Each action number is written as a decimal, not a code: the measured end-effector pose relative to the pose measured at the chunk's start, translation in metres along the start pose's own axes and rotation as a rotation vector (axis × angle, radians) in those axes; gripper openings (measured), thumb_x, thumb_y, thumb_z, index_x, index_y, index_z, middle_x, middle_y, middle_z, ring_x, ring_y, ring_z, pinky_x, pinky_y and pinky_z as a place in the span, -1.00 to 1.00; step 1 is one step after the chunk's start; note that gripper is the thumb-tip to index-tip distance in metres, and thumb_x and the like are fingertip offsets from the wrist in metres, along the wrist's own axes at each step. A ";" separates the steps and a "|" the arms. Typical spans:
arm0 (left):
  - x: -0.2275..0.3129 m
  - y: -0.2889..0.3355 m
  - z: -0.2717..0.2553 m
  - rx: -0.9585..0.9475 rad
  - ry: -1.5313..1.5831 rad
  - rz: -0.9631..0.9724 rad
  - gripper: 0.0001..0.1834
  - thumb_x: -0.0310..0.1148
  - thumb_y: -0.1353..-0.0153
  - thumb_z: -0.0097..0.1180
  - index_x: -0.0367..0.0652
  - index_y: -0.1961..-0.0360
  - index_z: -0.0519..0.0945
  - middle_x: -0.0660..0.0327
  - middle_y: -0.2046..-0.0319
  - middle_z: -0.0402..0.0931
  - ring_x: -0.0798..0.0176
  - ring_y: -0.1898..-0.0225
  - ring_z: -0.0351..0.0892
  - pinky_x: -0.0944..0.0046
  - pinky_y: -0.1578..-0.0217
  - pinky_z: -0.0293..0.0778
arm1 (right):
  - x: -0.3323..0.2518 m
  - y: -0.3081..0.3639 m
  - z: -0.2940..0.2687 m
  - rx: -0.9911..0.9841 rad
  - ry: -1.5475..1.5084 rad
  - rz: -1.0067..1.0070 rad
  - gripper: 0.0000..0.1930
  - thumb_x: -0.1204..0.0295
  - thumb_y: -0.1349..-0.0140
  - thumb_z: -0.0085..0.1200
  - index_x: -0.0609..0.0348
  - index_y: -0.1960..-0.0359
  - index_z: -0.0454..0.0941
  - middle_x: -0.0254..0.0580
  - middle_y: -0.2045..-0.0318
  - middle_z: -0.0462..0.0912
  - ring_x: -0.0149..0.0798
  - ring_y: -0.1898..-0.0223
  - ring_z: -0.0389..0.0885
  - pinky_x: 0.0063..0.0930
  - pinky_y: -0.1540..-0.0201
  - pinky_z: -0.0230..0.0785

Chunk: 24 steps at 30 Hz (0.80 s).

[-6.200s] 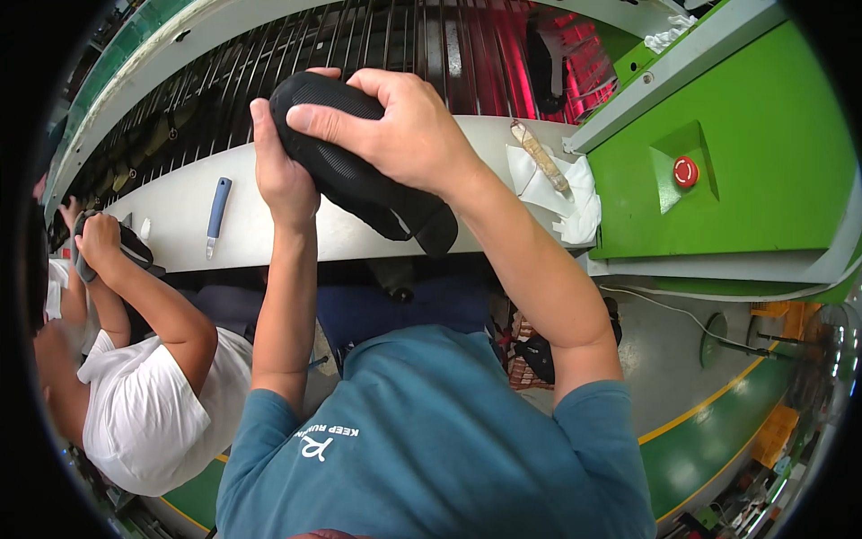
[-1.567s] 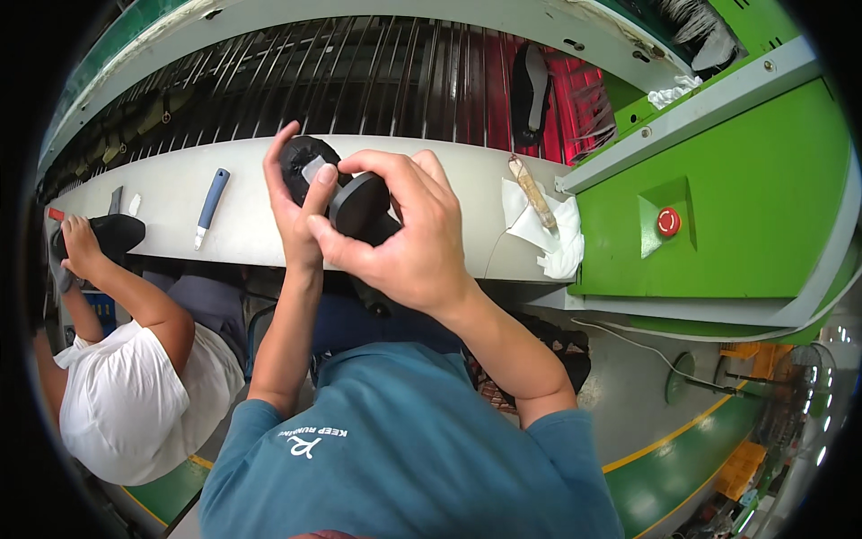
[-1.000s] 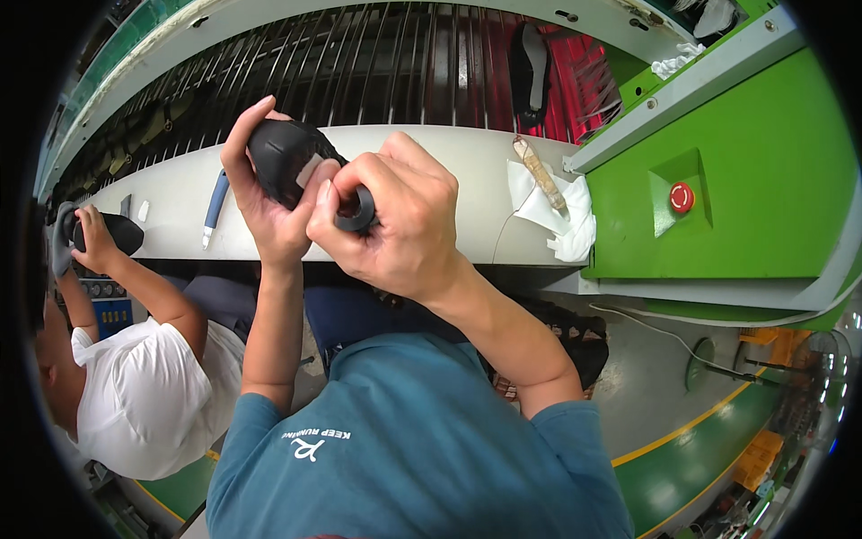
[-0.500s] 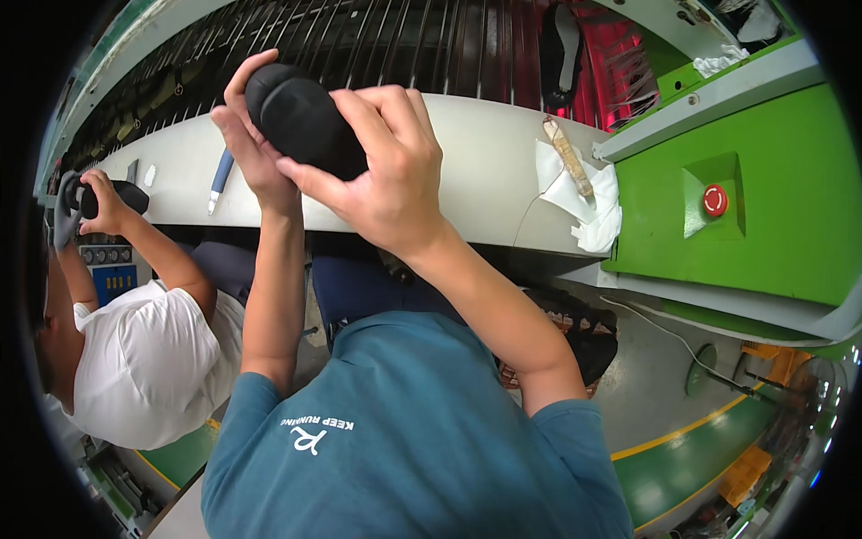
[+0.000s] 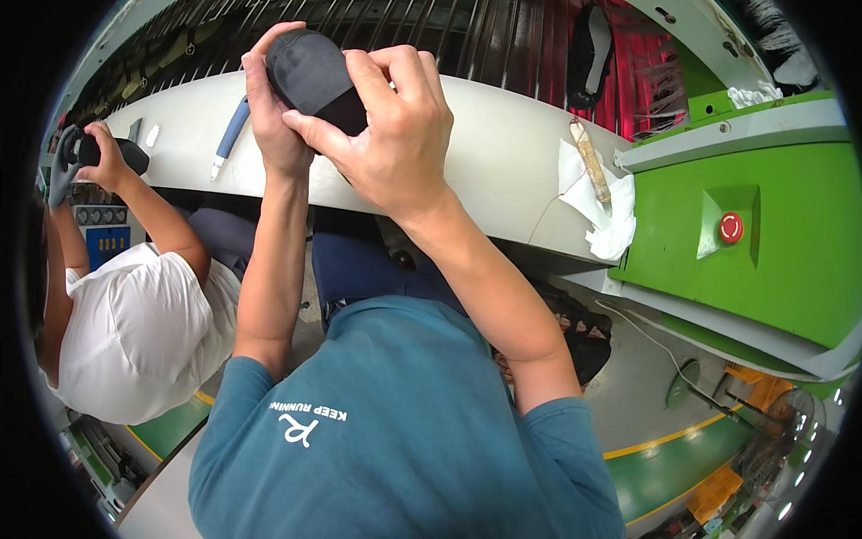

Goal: The person assembles slide sandals by hand on a factory assembly line. They pick up a black sole and a green upper, align the components, and press them together to secure the fit. The person repeats this process for multiple units, inspecting the joined parts before placing them on the conveyor belt.

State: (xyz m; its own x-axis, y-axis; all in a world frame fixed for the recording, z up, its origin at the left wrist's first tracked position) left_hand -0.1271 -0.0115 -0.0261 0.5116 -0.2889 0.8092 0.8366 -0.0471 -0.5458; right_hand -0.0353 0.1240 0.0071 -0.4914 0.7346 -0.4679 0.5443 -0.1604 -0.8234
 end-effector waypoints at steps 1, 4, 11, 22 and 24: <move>0.001 0.001 0.001 -0.008 0.011 -0.025 -0.32 0.11 -0.77 -0.48 -0.20 -0.27 0.57 0.23 0.07 0.65 0.35 0.04 0.66 0.28 -0.05 0.60 | 0.000 0.000 0.000 0.001 0.002 -0.005 -0.29 0.12 0.12 0.77 0.40 0.03 0.76 -0.15 0.21 0.65 -0.15 0.19 0.60 -0.26 0.20 0.51; -0.011 0.002 -0.006 0.031 0.033 -0.069 -0.34 0.10 -0.77 -0.47 -0.19 -0.28 0.56 0.22 0.06 0.65 0.34 0.04 0.67 0.29 -0.05 0.61 | 0.000 -0.001 0.001 0.002 0.011 -0.027 -0.29 0.12 0.12 0.77 0.40 0.03 0.76 -0.15 0.22 0.65 -0.15 0.20 0.60 -0.27 0.21 0.51; -0.020 0.015 0.000 -0.005 0.099 -0.227 -0.36 0.14 -0.76 -0.43 -0.16 -0.23 0.54 0.20 0.10 0.68 0.31 0.08 0.69 0.27 -0.01 0.64 | 0.008 0.013 0.003 -0.039 -0.008 0.111 -0.35 0.07 0.16 0.74 0.29 0.13 0.76 -0.21 0.26 0.64 -0.10 0.21 0.61 -0.21 0.23 0.53; -0.028 0.115 0.030 -0.094 0.372 -0.668 -0.45 0.04 -0.72 -0.30 -0.20 -0.09 0.59 0.22 0.15 0.59 0.39 0.13 0.59 0.32 -0.01 0.54 | 0.036 0.059 -0.047 -0.452 -0.777 0.736 -0.79 0.49 -0.30 0.55 0.21 0.16 0.71 -0.42 0.29 0.71 -0.58 0.31 0.59 -0.64 0.22 0.46; -0.023 0.114 0.038 -0.137 0.382 -0.659 -0.46 0.03 -0.71 -0.29 -0.20 -0.07 0.58 0.23 0.15 0.58 0.40 0.13 0.57 0.32 -0.03 0.51 | 0.033 0.055 -0.053 -0.492 -0.767 0.736 -0.77 0.50 -0.28 0.56 0.22 0.15 0.72 -0.42 0.29 0.71 -0.58 0.32 0.58 -0.64 0.21 0.47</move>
State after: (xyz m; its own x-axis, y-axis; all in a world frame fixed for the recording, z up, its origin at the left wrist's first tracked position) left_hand -0.0355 0.0265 -0.0986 -0.2070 -0.4690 0.8586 0.9006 -0.4342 -0.0200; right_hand 0.0143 0.1746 -0.0365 -0.1377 -0.0459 -0.9894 0.9903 0.0146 -0.1385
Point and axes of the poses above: each hand's wrist, its own y-axis away from the middle knuckle, its own z-axis out of the palm, x = y × z, the point moved 6 cm from there along -y, towards the middle knuckle
